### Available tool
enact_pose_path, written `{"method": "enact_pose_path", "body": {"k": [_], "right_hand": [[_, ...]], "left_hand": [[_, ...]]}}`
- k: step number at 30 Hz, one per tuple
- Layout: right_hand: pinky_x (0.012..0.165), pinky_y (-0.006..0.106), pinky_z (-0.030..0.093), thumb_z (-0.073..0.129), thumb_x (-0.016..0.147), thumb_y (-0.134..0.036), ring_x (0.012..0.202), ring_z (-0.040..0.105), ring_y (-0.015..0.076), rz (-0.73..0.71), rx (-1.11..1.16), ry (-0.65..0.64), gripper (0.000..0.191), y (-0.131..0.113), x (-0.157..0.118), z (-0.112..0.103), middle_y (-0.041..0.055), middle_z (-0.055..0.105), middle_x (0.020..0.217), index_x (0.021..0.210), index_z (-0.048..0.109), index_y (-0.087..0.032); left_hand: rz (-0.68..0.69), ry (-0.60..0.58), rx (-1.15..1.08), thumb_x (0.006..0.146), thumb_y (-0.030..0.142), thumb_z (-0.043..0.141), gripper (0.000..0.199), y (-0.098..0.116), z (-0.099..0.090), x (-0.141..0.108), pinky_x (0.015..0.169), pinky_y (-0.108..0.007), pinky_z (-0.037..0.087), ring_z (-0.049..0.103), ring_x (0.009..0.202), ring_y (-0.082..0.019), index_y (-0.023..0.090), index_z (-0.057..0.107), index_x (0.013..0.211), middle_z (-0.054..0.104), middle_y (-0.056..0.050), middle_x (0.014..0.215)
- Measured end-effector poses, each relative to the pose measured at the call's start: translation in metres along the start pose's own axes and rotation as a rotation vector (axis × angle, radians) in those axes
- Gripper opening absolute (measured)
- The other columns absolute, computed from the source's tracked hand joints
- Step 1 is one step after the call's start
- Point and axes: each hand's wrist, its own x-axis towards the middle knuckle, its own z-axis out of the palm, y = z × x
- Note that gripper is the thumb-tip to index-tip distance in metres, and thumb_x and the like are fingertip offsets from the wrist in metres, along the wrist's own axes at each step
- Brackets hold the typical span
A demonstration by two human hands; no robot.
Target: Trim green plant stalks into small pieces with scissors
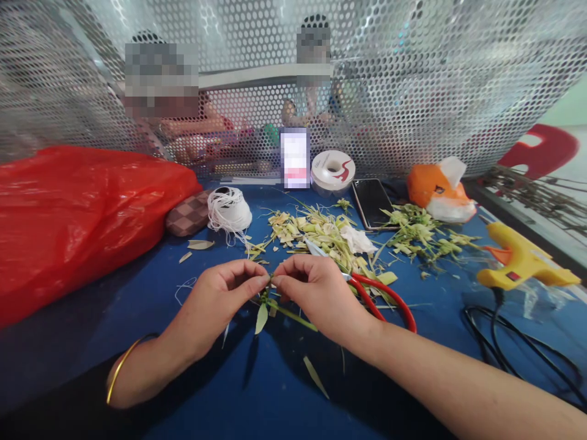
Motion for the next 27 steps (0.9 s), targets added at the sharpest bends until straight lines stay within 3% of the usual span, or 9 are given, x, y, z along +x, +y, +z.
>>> {"method": "enact_pose_path", "body": {"k": [10, 16, 22, 27], "right_hand": [[0.054, 0.027, 0.036, 0.058, 0.081, -0.026, 0.058, 0.046, 0.0122, -0.089, -0.197, -0.016, 0.013, -0.004, 0.0, -0.002, -0.0022, 0.055, 0.062, 0.07, 0.061, -0.02], [0.053, 0.027, 0.034, 0.055, 0.083, -0.025, 0.056, 0.044, 0.0121, -0.115, -0.259, -0.019, 0.014, -0.003, -0.002, 0.0, -0.0029, 0.052, 0.06, 0.07, 0.058, -0.02], [0.055, 0.026, 0.037, 0.061, 0.081, -0.029, 0.057, 0.048, 0.0121, -0.018, 0.022, -0.049, 0.014, 0.002, -0.001, 0.003, -0.002, 0.055, 0.062, 0.072, 0.06, -0.018], [0.06, 0.026, 0.041, 0.068, 0.074, -0.029, 0.058, 0.051, 0.0109, 0.041, 0.299, -0.083, 0.015, 0.002, 0.0, 0.004, -0.0023, 0.055, 0.059, 0.069, 0.061, -0.017]], "left_hand": [[0.077, -0.055, 0.23, 0.073, 0.021, 0.065, 0.008, 0.007, -0.006, 0.003, 0.064, -0.028, 0.042, 0.058, 0.064, -0.016, 0.019, 0.072, 0.069, 0.069, -0.002, 0.067], [0.008, -0.013, 0.111, 0.07, 0.021, 0.068, 0.006, 0.003, -0.002, 0.001, 0.059, -0.026, 0.041, 0.055, 0.061, -0.015, 0.017, 0.071, 0.066, 0.066, -0.002, 0.064], [-0.058, 0.03, -0.092, 0.067, 0.023, 0.071, 0.007, -0.006, 0.003, -0.002, 0.062, -0.024, 0.041, 0.054, 0.063, -0.013, 0.017, 0.071, 0.067, 0.066, 0.0, 0.065], [-0.156, -0.023, -0.296, 0.066, 0.026, 0.074, 0.012, -0.007, 0.003, 0.0, 0.063, -0.022, 0.04, 0.052, 0.061, -0.01, 0.015, 0.071, 0.069, 0.064, 0.001, 0.064]]}}
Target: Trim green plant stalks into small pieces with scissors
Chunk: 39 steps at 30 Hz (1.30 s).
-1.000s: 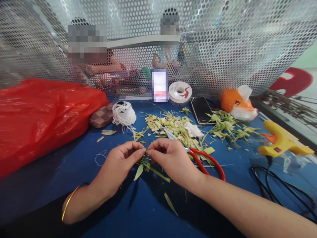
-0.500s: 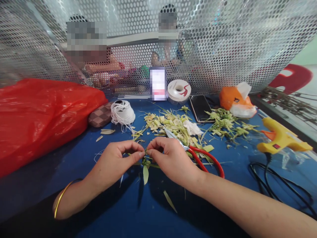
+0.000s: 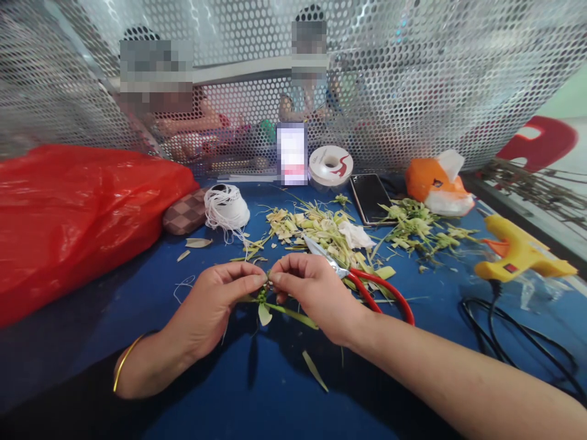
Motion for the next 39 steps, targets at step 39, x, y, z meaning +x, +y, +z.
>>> {"method": "enact_pose_path", "body": {"k": [39], "right_hand": [[0.057, 0.024, 0.04, 0.061, 0.081, -0.027, 0.059, 0.049, 0.0102, -0.129, -0.102, 0.0, 0.013, 0.0045, -0.0005, -0.0001, -0.0031, 0.055, 0.062, 0.073, 0.059, -0.018]], "left_hand": [[-0.031, 0.024, -0.048, 0.067, 0.026, 0.069, 0.011, -0.0024, 0.0045, -0.0037, 0.059, -0.022, 0.038, 0.048, 0.058, -0.009, 0.015, 0.068, 0.067, 0.059, 0.002, 0.061]]}}
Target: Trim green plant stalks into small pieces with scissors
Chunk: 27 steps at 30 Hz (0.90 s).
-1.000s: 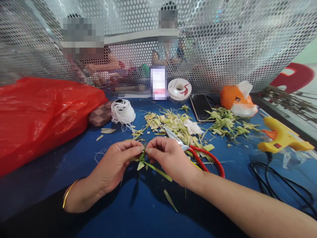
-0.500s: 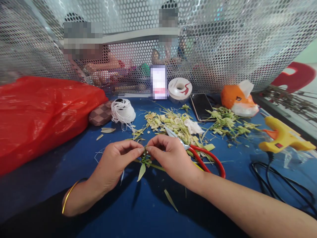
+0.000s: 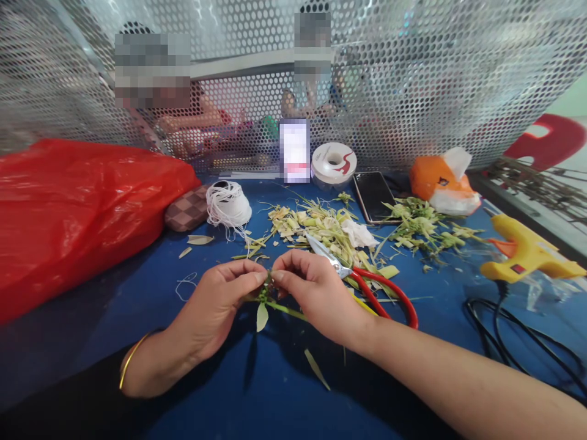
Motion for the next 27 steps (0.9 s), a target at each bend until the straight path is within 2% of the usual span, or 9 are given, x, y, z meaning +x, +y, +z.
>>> {"method": "enact_pose_path", "body": {"k": [6, 13, 18, 23, 27], "right_hand": [[0.059, 0.025, 0.043, 0.064, 0.079, -0.029, 0.059, 0.051, 0.0102, 0.036, 0.11, -0.003, 0.015, -0.0017, -0.0003, 0.0015, -0.0024, 0.055, 0.063, 0.071, 0.059, -0.018], [0.057, 0.025, 0.041, 0.066, 0.079, -0.032, 0.06, 0.049, 0.0109, -0.034, -0.03, 0.053, 0.015, 0.001, 0.0007, -0.0009, -0.002, 0.057, 0.066, 0.076, 0.061, -0.018], [0.055, 0.025, 0.037, 0.063, 0.083, -0.032, 0.058, 0.044, 0.0109, -0.05, -0.128, 0.062, 0.018, 0.004, -0.0003, -0.002, -0.0036, 0.052, 0.062, 0.073, 0.059, -0.018], [0.056, 0.026, 0.036, 0.06, 0.083, -0.03, 0.059, 0.043, 0.0113, -0.048, -0.12, 0.054, 0.016, 0.0031, 0.0001, -0.0012, -0.0039, 0.05, 0.062, 0.072, 0.056, -0.019], [0.056, 0.026, 0.036, 0.06, 0.08, -0.031, 0.057, 0.043, 0.0114, -0.024, -0.085, 0.08, 0.017, 0.0003, 0.0012, -0.0001, -0.0037, 0.049, 0.059, 0.068, 0.056, -0.019]], "left_hand": [[-0.092, -0.063, -0.153, 0.066, 0.026, 0.07, 0.011, 0.003, 0.0015, -0.0009, 0.063, -0.025, 0.041, 0.05, 0.058, -0.01, 0.015, 0.068, 0.067, 0.059, 0.001, 0.062], [0.108, 0.002, 0.025, 0.072, 0.026, 0.071, 0.01, 0.0, -0.0012, 0.0, 0.062, -0.022, 0.039, 0.05, 0.061, -0.009, 0.016, 0.07, 0.068, 0.062, 0.001, 0.065], [0.142, 0.009, 0.11, 0.072, 0.026, 0.071, 0.009, -0.0019, -0.0023, 0.0, 0.06, -0.021, 0.039, 0.049, 0.06, -0.009, 0.017, 0.071, 0.069, 0.062, 0.002, 0.063], [0.075, 0.054, 0.017, 0.071, 0.025, 0.071, 0.011, -0.002, -0.0007, 0.0022, 0.059, -0.021, 0.038, 0.048, 0.059, -0.009, 0.016, 0.068, 0.066, 0.06, 0.002, 0.063], [-0.002, -0.016, -0.057, 0.072, 0.029, 0.072, 0.014, -0.0006, 0.0, 0.002, 0.061, -0.022, 0.041, 0.052, 0.061, -0.01, 0.015, 0.069, 0.071, 0.062, 0.0, 0.066]]}}
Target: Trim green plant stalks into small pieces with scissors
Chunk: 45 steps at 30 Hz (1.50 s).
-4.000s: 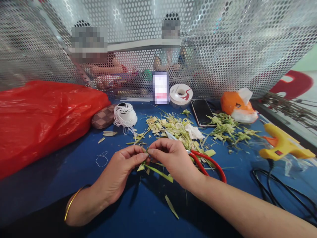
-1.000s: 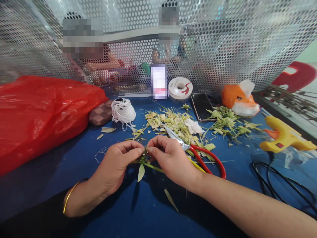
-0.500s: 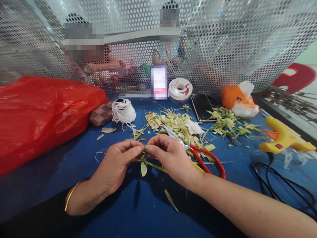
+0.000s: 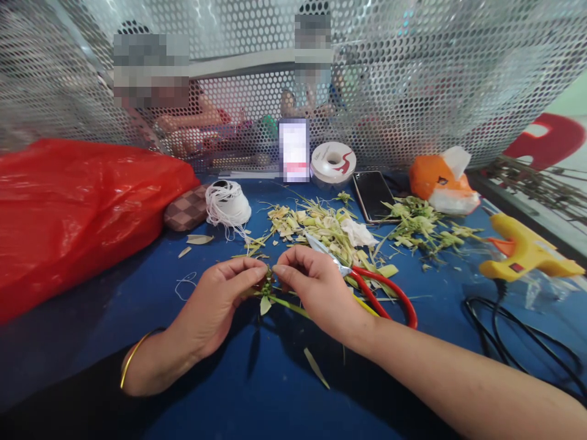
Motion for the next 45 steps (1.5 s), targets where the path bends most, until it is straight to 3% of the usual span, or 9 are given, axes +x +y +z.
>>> {"method": "enact_pose_path", "body": {"k": [5, 10, 18, 24, 30, 35, 39, 45], "right_hand": [[0.056, 0.026, 0.038, 0.063, 0.077, -0.033, 0.057, 0.045, 0.0113, 0.025, 0.037, 0.015, 0.019, 0.0, 0.001, 0.0, -0.0036, 0.05, 0.059, 0.068, 0.056, -0.019], [0.055, 0.026, 0.038, 0.063, 0.08, -0.032, 0.057, 0.046, 0.0113, 0.024, 0.015, 0.0, 0.017, 0.005, 0.002, 0.0, -0.0034, 0.052, 0.06, 0.071, 0.056, -0.019], [0.056, 0.026, 0.038, 0.061, 0.083, -0.033, 0.059, 0.046, 0.0111, -0.014, -0.057, -0.032, 0.017, 0.006, 0.002, -0.002, -0.003, 0.053, 0.063, 0.074, 0.059, -0.019], [0.068, 0.03, 0.05, 0.067, 0.077, -0.046, 0.066, 0.058, 0.0141, 0.008, 0.064, 0.043, 0.027, -0.003, 0.005, -0.002, 0.0, 0.061, 0.068, 0.077, 0.064, -0.019], [0.061, 0.028, 0.047, 0.073, 0.073, -0.038, 0.06, 0.057, 0.0128, 0.08, 0.028, 0.033, 0.021, 0.004, 0.001, 0.003, -0.0016, 0.061, 0.064, 0.069, 0.064, -0.019], [0.056, 0.026, 0.04, 0.068, 0.078, -0.032, 0.057, 0.051, 0.0107, 0.017, -0.014, 0.042, 0.019, 0.004, 0.0, 0.002, -0.0032, 0.058, 0.06, 0.067, 0.061, -0.019], [0.059, 0.027, 0.042, 0.066, 0.078, -0.03, 0.06, 0.052, 0.0113, -0.021, 0.014, 0.088, 0.017, 0.0, 0.002, 0.0, -0.0024, 0.059, 0.062, 0.068, 0.06, -0.019], [0.063, 0.028, 0.044, 0.061, 0.083, -0.037, 0.059, 0.055, 0.0118, -0.061, 0.072, 0.1, 0.025, -0.005, 0.004, -0.004, -0.0012, 0.059, 0.062, 0.066, 0.061, -0.019]], "left_hand": [[-0.01, -0.06, -0.015, 0.074, 0.038, 0.072, 0.022, 0.0, -0.001, 0.0, 0.064, -0.023, 0.043, 0.056, 0.064, -0.011, 0.016, 0.07, 0.074, 0.065, -0.001, 0.07], [0.023, -0.01, 0.066, 0.07, 0.028, 0.075, 0.013, -0.002, -0.001, 0.002, 0.062, -0.023, 0.042, 0.054, 0.06, -0.01, 0.016, 0.071, 0.072, 0.065, 0.0, 0.067], [-0.074, 0.046, -0.101, 0.068, 0.026, 0.075, 0.014, -0.002, 0.002, 0.001, 0.062, -0.022, 0.042, 0.056, 0.059, -0.009, 0.015, 0.068, 0.073, 0.064, 0.001, 0.064], [0.031, 0.067, 0.026, 0.069, 0.031, 0.076, 0.016, -0.001, 0.0, 0.002, 0.063, -0.023, 0.043, 0.057, 0.061, -0.011, 0.017, 0.069, 0.075, 0.066, 0.0, 0.068], [0.089, 0.065, 0.135, 0.072, 0.027, 0.073, 0.01, -0.002, 0.0, 0.001, 0.063, -0.022, 0.042, 0.056, 0.062, -0.011, 0.018, 0.07, 0.071, 0.067, 0.001, 0.067], [0.027, 0.028, 0.06, 0.073, 0.032, 0.074, 0.017, -0.004, -0.001, 0.001, 0.064, -0.023, 0.042, 0.056, 0.064, -0.011, 0.017, 0.069, 0.075, 0.066, 0.0, 0.07], [-0.02, -0.038, -0.027, 0.075, 0.038, 0.073, 0.024, -0.002, 0.0, 0.001, 0.065, -0.022, 0.041, 0.055, 0.066, -0.011, 0.017, 0.069, 0.087, 0.065, 0.0, 0.074], [0.026, -0.031, 0.096, 0.071, 0.032, 0.076, 0.019, 0.002, -0.001, 0.0, 0.068, -0.022, 0.039, 0.054, 0.069, -0.011, 0.016, 0.071, 0.079, 0.068, 0.0, 0.074]]}}
